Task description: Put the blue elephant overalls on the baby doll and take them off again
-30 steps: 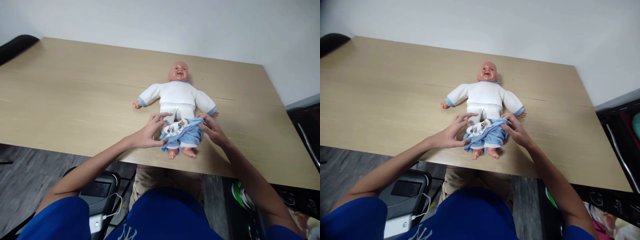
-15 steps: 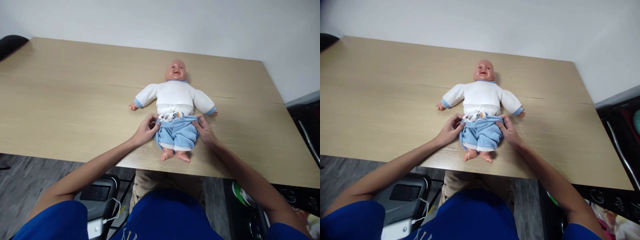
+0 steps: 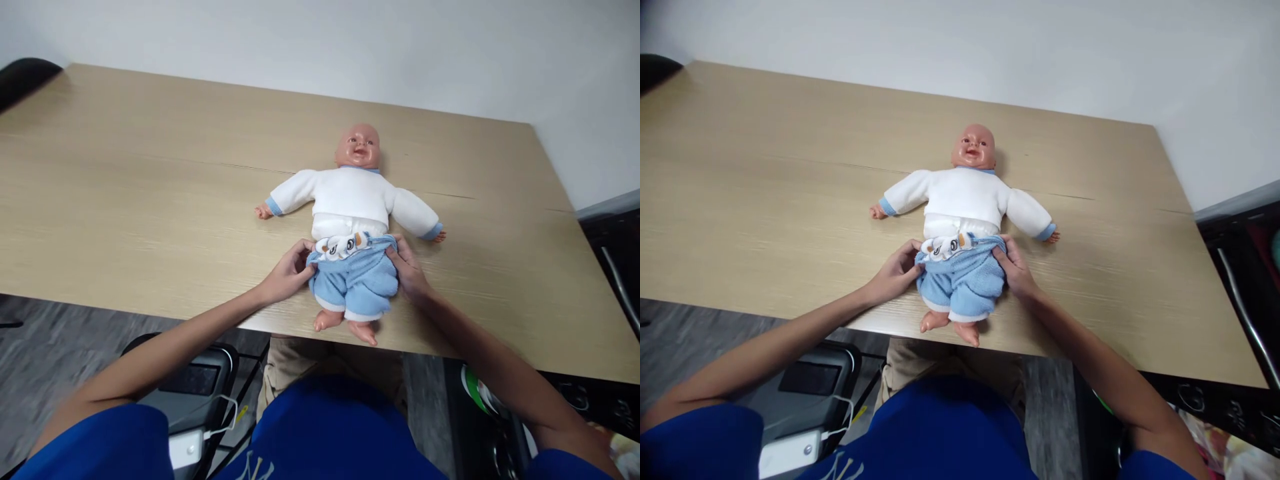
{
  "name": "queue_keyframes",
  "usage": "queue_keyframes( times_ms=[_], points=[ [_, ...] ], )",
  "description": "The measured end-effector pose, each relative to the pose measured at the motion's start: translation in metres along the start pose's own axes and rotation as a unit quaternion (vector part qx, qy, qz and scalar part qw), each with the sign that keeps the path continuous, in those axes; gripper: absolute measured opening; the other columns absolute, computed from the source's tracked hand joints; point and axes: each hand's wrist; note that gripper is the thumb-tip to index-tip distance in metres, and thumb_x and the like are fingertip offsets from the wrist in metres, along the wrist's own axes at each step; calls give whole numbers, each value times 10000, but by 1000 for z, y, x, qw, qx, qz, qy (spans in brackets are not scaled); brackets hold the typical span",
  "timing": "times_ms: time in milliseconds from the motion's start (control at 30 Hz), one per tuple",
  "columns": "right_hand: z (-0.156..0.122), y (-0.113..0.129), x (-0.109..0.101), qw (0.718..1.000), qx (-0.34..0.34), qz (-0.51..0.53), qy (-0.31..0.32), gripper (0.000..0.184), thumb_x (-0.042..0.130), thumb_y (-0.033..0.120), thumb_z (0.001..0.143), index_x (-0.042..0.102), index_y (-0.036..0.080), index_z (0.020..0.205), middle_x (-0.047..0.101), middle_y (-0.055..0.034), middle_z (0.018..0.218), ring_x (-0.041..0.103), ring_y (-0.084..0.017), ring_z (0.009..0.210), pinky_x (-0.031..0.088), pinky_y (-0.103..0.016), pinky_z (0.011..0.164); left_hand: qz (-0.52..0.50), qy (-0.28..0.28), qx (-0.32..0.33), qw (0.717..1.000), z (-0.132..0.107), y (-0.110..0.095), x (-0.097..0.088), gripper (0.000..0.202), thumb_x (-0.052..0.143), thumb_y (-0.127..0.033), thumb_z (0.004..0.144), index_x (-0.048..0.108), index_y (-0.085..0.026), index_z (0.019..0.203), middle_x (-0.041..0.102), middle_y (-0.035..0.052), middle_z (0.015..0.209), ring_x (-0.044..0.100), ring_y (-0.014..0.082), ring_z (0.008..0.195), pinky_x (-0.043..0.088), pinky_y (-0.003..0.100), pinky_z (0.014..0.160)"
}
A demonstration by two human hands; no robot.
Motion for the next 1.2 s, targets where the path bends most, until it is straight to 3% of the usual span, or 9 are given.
queue_keyframes(
  times_ms=[133, 267, 467, 633, 700, 800, 933, 1100, 1200],
  points=[
    [2, 5, -3, 999, -11, -45, 20, 596, 892, 897, 993, 698, 361, 1167, 719, 1, 1081, 678, -264, 1027, 650, -402, 1018, 0, -35, -21, 999, 14, -2, -3, 584, 891, -770, 1088, 697, -227, 1188, 745, 59, 1112, 698, 213, 1013, 597, 337, 950],
    [7, 8, -6, 997, -35, -63, 11, 606, 891, 905, 992, 704, 348, 1139, 693, 1, 1058, 642, -259, 997, 624, -403, 1008, 10, -25, -33, 999, 27, -3, -14, 628, 891, -816, 1062, 735, -219, 1176, 782, 65, 1097, 711, 220, 996, 603, 348, 947],
    [12, 10, -15, 987, -104, -119, -28, 548, 849, 860, 1039, 729, 328, 1087, 597, 4, 948, 548, -255, 898, 541, -400, 851, 62, -33, -17, 997, 40, -8, -24, 659, 797, -875, 1084, 787, -217, 1113, 779, 61, 1050, 709, 261, 1027, 615, 408, 1005],
    [27, 16, -16, 970, -189, -142, -57, 479, 861, 757, 1040, 688, 310, 1039, 649, -19, 1033, 585, -259, 943, 541, -422, 898, 109, -98, 64, 987, 56, -11, -25, 527, 838, -779, 1053, 768, -258, 1023, 815, 111, 1257, 697, 354, 1278, 576, 517, 1220],
    [40, 18, -11, 968, -196, -143, -63, 495, 845, 779, 1044, 680, 313, 1066, 666, -29, 1077, 603, -269, 982, 564, -440, 950, 67, -112, 48, 990, 71, -7, -24, 468, 861, -714, 1032, 739, -263, 1006, 785, 86, 1173, 694, 333, 1215, 569, 505, 1217],
    [64, 17, -3, 979, -154, -119, -65, 594, 851, 885, 1001, 655, 329, 1073, 595, 7, 953, 561, -258, 903, 574, -423, 893, -32, -143, -8, 989, 103, 3, -23, 483, 915, -685, 967, 687, -260, 986, 686, 29, 985, 682, 280, 1061, 581, 455, 1127],
    [84, 15, -1, 991, -94, -62, -76, 723, 930, 969, 844, 625, 341, 1037, 618, 23, 933, 610, -256, 925, 621, -410, 922, -103, -132, -37, 985, 135, 13, -27, 602, 1033, -714, 836, 682, -253, 998, 734, 46, 1021, 735, 314, 1115, 598, 470, 1081],
    [77, 19, -15, 998, 23, -14, -56, 687, 1054, 847, 753, 670, 333, 996, 735, 10, 942, 751, -292, 986, 702, -455, 973, -107, -63, -63, 990, 129, 8, -43, 610, 1071, -691, 856, 667, -250, 977, 684, 29, 916, 716, 279, 937, 591, 448, 906],
    [72, 24, -25, 997, 76, 3, -24, 644, 1109, 772, 739, 735, 337, 1032, 824, 0, 993, 807, -316, 990, 734, -480, 949, -119, -2, -99, 988, 119, 2, -49, 606, 1112, -672, 861, 724, -242, 1037, 754, 45, 999, 735, 249, 950, 621, 415, 905]
  ],
)
Point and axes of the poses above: each hand's wrist, its own z-axis towards the middle knuckle, its own x-axis out of the palm, y = z × x
